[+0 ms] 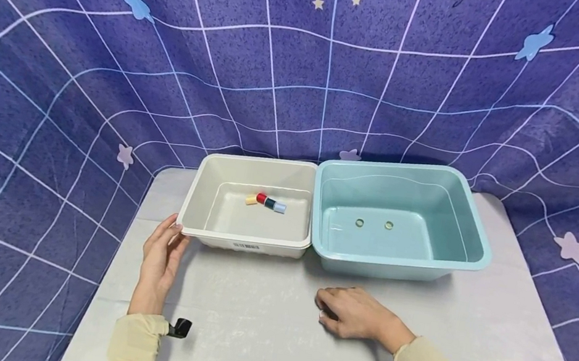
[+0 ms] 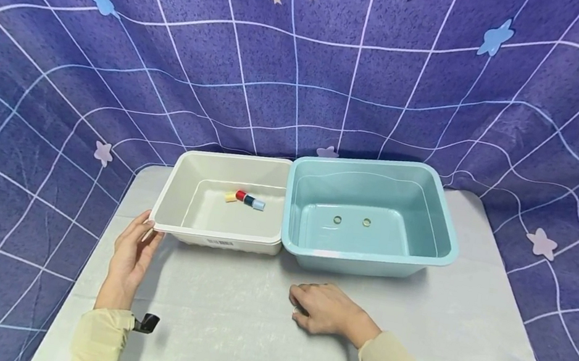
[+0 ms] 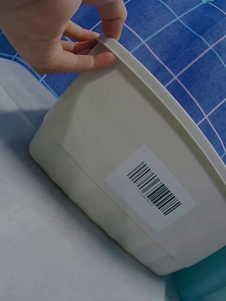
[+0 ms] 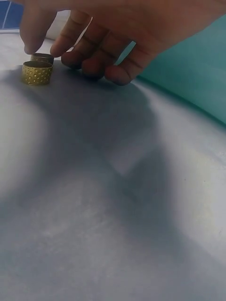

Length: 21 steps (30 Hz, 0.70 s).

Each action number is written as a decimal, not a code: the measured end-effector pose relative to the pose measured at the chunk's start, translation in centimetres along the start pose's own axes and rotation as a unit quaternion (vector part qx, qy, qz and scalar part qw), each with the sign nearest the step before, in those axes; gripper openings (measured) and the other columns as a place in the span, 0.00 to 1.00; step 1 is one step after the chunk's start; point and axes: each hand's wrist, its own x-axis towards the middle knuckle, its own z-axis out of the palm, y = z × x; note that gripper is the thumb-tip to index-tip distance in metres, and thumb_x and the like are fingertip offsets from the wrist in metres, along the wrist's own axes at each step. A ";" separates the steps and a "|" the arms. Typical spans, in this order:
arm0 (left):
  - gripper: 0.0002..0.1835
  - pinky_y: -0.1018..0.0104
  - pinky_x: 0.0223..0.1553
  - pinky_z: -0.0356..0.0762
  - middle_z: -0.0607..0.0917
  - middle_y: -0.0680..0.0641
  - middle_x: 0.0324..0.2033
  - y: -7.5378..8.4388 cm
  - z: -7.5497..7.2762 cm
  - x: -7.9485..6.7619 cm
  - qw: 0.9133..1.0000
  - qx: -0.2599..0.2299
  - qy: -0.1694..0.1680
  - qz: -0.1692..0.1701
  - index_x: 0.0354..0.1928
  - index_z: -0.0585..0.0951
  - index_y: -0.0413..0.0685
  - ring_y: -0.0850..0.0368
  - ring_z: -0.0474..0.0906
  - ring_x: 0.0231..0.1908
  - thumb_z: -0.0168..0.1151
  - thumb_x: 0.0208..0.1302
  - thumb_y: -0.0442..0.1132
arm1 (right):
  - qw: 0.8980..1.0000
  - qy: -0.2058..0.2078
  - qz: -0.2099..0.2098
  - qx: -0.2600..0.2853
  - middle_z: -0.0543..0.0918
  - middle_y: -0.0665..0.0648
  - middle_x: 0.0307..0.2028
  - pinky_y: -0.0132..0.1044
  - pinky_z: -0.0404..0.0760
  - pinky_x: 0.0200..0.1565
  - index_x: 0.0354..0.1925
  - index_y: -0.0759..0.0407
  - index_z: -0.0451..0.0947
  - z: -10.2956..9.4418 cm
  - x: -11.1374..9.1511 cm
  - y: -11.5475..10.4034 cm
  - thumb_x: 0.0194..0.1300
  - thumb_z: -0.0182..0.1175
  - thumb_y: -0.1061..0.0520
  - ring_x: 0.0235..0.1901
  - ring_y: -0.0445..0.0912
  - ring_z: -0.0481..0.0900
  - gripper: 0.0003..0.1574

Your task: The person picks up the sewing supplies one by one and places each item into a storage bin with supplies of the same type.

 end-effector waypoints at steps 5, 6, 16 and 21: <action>0.15 0.77 0.51 0.87 0.78 0.47 0.53 0.0 0.0 0.0 1.000 0.001 -0.001 -0.004 0.58 0.82 0.48 0.60 0.80 0.51 0.59 0.74 0.28 | 1.000 0.006 -0.002 -0.006 0.73 0.36 0.28 0.30 0.75 0.27 0.38 0.42 0.73 0.1 -0.1 0.0 0.67 0.67 0.46 0.28 0.32 0.70 0.11; 0.15 0.76 0.51 0.87 0.78 0.47 0.53 0.0 0.0 0.0 1.000 0.001 -0.001 -0.004 0.58 0.82 0.48 0.59 0.80 0.51 0.60 0.74 0.28 | 1.000 0.006 -0.002 -0.008 0.74 0.37 0.28 0.30 0.76 0.28 0.39 0.42 0.74 0.1 -0.2 0.0 0.67 0.68 0.45 0.28 0.32 0.70 0.11; 0.15 0.77 0.51 0.88 0.78 0.48 0.54 -0.2 0.0 0.2 1.000 0.002 -0.004 -0.003 0.57 0.83 0.48 0.59 0.80 0.51 0.60 0.74 0.28 | 1.000 0.002 -0.001 -0.019 0.74 0.37 0.29 0.30 0.76 0.28 0.39 0.42 0.74 0.4 -0.3 0.1 0.65 0.70 0.45 0.29 0.32 0.70 0.12; 0.15 0.77 0.48 0.88 0.79 0.47 0.53 -0.1 -0.1 0.2 1.000 -0.003 0.001 -0.003 0.57 0.83 0.48 0.59 0.80 0.50 0.60 0.74 0.28 | 1.000 0.003 -0.001 -0.014 0.72 0.36 0.28 0.29 0.77 0.30 0.39 0.42 0.74 0.0 -0.4 0.1 0.66 0.69 0.46 0.28 0.31 0.69 0.11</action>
